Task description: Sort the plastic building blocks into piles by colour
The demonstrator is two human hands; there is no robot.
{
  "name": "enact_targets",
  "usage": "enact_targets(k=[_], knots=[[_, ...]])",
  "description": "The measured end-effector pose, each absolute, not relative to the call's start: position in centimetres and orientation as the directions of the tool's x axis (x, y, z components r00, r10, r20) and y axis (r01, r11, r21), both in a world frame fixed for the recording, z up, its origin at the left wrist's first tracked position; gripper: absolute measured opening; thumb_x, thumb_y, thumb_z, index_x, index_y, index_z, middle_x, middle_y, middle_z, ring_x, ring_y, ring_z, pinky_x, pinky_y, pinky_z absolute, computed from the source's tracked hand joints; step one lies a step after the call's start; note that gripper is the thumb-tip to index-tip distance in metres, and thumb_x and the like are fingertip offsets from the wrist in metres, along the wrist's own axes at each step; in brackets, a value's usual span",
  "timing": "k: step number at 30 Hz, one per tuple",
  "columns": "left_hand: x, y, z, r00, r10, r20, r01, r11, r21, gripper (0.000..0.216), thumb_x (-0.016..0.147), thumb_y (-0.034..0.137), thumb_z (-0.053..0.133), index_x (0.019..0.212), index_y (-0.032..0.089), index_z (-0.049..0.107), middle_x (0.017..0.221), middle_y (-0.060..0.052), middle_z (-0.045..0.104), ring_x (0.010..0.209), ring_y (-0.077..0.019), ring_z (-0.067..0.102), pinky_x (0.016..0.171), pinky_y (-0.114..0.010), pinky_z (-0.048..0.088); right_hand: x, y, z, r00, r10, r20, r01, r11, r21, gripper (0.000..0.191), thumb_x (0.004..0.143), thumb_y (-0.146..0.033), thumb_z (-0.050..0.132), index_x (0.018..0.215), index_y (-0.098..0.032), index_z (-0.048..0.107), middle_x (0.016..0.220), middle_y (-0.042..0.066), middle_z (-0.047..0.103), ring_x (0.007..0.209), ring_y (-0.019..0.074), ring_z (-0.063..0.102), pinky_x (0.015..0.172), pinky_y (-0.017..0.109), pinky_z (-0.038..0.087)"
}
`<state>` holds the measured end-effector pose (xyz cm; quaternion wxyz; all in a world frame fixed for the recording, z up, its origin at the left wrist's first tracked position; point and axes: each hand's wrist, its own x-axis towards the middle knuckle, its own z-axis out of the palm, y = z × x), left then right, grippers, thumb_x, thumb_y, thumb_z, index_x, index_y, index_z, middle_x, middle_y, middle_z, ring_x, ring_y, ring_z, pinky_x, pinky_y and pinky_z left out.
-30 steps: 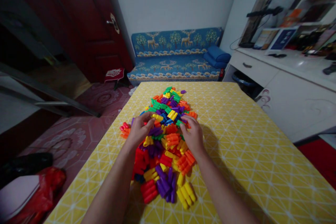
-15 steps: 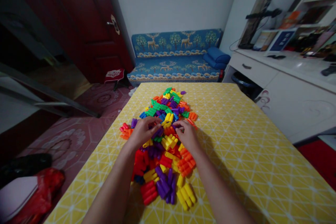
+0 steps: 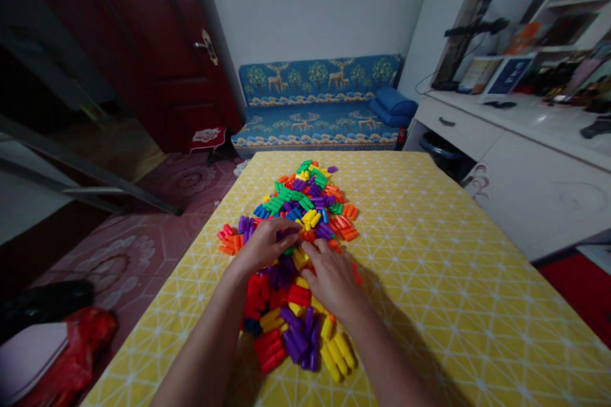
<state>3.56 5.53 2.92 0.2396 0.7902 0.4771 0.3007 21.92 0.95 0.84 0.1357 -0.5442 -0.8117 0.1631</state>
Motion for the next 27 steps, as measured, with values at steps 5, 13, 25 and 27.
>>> enact_targets(k=[5,13,25,27], knots=[[3.7,5.7,2.4,0.373,0.891,0.258,0.605,-0.444,0.661,0.025,0.087,0.015,0.058,0.106,0.017,0.073,0.106,-0.008,0.074,0.098,-0.0213,0.068,0.085,-0.029,0.052,21.1,1.4,0.1,-0.316,0.945,0.088,0.777,0.311,-0.547,0.037,0.073,-0.03,0.069,0.109,-0.022,0.061,0.109,0.006,0.062,0.095,0.0227,0.062,0.078,0.031,0.045],[3.8,5.1,3.5,0.349,0.901,0.259,0.574,-0.424,0.701,0.025,0.088,0.017,0.056,0.107,0.017,0.073,0.104,-0.008,0.074,0.095,-0.0208,0.068,0.084,-0.03,0.052,22.2,3.1,-3.2,0.03,0.996,0.083,0.178,0.077,-0.981,0.031,0.076,-0.04,0.062,0.1,-0.023,0.052,0.087,0.002,0.067,0.073,0.0189,0.064,0.059,0.028,0.051],[5.4,4.3,3.5,0.498,0.809,0.313,0.445,-0.548,0.708,0.046,0.083,0.01,0.062,0.127,0.026,0.063,0.12,-0.007,0.068,0.106,-0.0215,0.064,0.091,-0.032,0.05,22.4,2.1,-2.0,-0.05,0.995,0.085,0.044,0.087,-0.995,0.05,0.083,-0.044,0.059,0.129,-0.027,0.05,0.123,0.006,0.063,0.11,0.0244,0.062,0.088,0.036,0.055],[5.8,4.1,3.4,0.487,0.808,0.331,0.426,-0.551,0.718,0.044,0.085,0.01,0.06,0.125,0.025,0.064,0.118,-0.007,0.069,0.106,-0.0213,0.064,0.092,-0.032,0.05,22.6,2.1,-1.9,-0.029,0.995,0.096,0.059,0.098,-0.993,0.044,0.084,-0.045,0.058,0.123,-0.025,0.056,0.12,0.005,0.064,0.11,0.024,0.062,0.09,0.036,0.053]])
